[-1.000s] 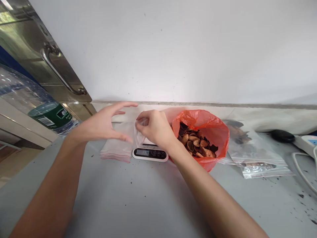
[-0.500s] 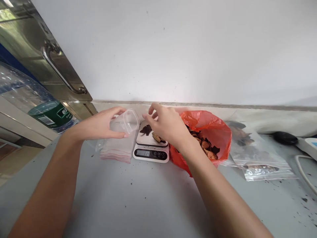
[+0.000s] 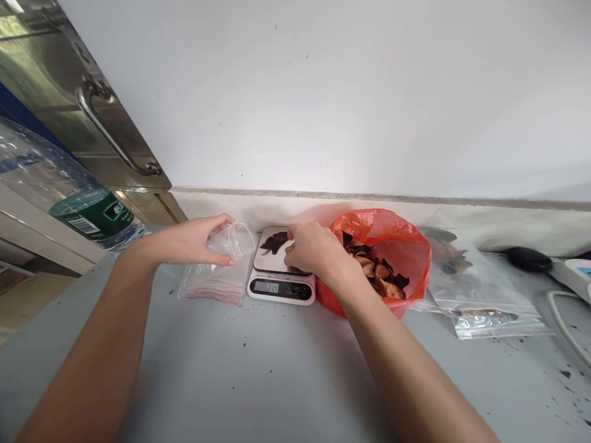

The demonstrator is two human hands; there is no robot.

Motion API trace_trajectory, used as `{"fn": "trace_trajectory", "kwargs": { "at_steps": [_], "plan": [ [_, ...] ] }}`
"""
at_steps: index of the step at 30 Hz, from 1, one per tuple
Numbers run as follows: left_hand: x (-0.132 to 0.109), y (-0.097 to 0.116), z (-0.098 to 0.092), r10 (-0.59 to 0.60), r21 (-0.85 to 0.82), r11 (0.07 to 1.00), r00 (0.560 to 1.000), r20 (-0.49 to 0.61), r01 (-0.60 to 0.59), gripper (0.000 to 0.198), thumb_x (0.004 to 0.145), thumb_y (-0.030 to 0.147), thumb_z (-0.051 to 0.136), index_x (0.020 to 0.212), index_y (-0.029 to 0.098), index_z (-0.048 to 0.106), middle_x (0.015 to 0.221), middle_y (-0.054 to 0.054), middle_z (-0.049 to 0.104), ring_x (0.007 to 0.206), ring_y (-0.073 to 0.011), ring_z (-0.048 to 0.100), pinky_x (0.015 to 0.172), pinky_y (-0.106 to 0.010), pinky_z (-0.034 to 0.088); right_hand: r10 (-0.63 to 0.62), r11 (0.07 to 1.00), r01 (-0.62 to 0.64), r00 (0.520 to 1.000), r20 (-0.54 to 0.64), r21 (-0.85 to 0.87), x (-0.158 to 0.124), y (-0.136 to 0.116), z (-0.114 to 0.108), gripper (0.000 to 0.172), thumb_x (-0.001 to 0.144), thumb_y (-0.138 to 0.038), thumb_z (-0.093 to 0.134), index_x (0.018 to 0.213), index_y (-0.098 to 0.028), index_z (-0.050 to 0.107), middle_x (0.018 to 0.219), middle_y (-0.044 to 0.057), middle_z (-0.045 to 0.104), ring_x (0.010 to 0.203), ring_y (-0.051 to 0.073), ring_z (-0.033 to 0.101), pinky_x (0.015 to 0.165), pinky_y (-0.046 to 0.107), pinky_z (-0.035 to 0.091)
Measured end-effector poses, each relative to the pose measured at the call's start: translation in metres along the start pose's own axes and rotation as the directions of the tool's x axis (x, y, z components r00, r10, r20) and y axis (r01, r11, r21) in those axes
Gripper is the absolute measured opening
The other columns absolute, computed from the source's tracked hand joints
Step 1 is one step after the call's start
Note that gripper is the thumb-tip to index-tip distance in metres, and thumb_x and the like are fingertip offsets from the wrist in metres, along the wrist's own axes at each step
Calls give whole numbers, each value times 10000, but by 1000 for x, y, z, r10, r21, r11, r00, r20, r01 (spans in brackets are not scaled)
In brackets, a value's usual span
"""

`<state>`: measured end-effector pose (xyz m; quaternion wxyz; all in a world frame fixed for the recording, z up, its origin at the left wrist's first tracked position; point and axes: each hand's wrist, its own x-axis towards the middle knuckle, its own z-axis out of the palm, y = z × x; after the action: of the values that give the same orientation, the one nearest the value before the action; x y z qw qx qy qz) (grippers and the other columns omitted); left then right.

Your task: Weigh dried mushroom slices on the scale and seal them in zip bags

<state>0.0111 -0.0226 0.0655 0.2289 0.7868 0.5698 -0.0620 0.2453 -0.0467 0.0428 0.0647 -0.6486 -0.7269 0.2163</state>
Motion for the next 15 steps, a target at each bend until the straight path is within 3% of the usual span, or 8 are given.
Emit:
{"fn": "trace_trajectory", "kwargs": {
  "at_steps": [4, 9, 12, 15],
  "plan": [
    [4, 7, 5, 49, -37, 998, 999, 23, -48, 879, 715, 726, 681, 1424, 240, 495, 1499, -153, 582, 1287, -375, 588, 996, -400, 490, -115, 958, 147, 983, -141, 245, -1, -3, -4, 134, 770, -141, 717, 847, -222, 643, 820, 30, 742, 766, 204, 692, 655, 305, 508],
    [5, 8, 5, 95, -69, 993, 995, 22, -93, 881, 703, 788, 674, 1373, 238, 519, 1443, -147, 614, 1254, -371, 605, 948, -394, 494, -244, 744, 360, 931, -273, 563, 0, -12, -3, 322, 820, -331, 791, 1091, -206, 671, 1169, 83, 766, 864, 200, 757, 758, 322, 588],
    [2, 2, 2, 91, -82, 992, 996, -8, -92, 736, 739, 720, 675, 1297, 256, 560, 1383, -115, 648, 1231, -362, 616, 923, -389, 499, -214, 776, 374, 914, -346, 507, 8, -7, 3, 222, 952, -315, 634, 1123, -187, 693, 1175, 114, 770, 875, 211, 762, 752, 335, 591],
    [-1, -6, 0, 100, -101, 990, 994, -34, -103, 647, 757, 654, 687, 1254, 258, 567, 1347, -96, 656, 1238, -356, 610, 922, -374, 504, -280, 894, 360, 914, -295, 268, 20, 2, 12, 285, 900, -91, 576, 1127, -170, 730, 1154, 115, 784, 1015, 238, 738, 881, 353, 568]
  ]
}}
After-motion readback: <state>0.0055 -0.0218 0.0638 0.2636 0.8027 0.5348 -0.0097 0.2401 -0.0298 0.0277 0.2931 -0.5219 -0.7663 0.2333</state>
